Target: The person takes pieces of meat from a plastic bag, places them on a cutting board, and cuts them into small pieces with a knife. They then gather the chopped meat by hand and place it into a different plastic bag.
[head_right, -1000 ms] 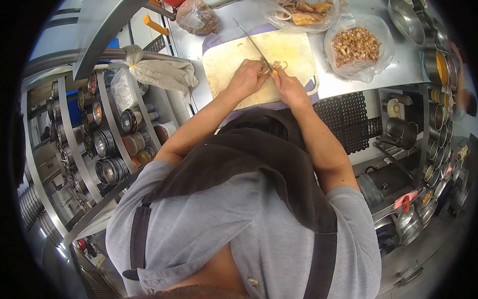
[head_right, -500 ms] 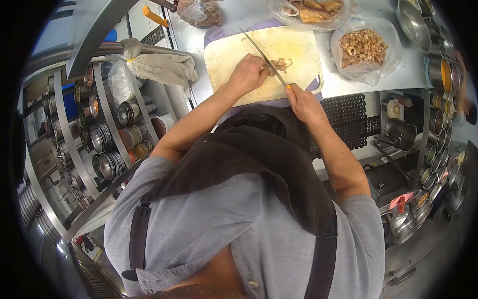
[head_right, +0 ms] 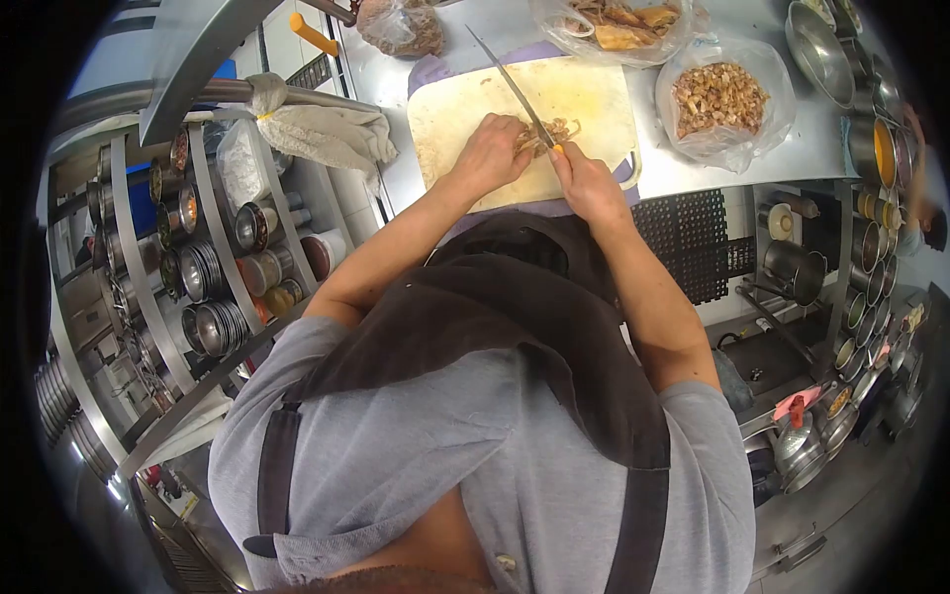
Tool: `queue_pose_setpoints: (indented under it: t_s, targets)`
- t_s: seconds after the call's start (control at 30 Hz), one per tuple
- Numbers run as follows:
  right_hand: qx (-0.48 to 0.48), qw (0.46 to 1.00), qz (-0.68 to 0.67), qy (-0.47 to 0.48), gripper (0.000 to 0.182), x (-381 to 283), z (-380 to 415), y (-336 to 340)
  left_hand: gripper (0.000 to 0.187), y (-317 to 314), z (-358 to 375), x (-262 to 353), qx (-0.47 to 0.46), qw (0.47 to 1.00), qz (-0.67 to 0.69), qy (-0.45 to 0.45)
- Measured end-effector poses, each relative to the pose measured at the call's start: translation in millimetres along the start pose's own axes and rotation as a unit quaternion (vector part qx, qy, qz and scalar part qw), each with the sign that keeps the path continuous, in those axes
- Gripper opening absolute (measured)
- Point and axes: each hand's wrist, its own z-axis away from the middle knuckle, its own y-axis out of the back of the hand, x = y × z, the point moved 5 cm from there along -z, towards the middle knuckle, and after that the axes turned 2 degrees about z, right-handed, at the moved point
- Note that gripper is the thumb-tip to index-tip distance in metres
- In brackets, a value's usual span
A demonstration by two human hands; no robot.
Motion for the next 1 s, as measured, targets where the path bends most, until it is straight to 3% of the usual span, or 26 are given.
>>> queue_pose_setpoints:
  t_s: [0.43,0.73,1.0]
  targets:
    - [-0.021,0.999,0.033,-0.013,0.032,3.5,-4.1,-19.3,0.018,-12.3,-3.6,-11.4,-0.017,1.000,0.005,0.000]
    - [0.049,0.998,0.003,0.033,0.031,-2.9,3.6,-6.8,0.027,-0.3,5.2,-3.6,-0.038,0.999,-0.015,0.004]
    - [0.009,0.999,0.018,0.026,0.031,-5.4,10.4,-14.2,0.021,-6.8,6.6,-11.9,-0.039,0.999,-0.025,0.012]
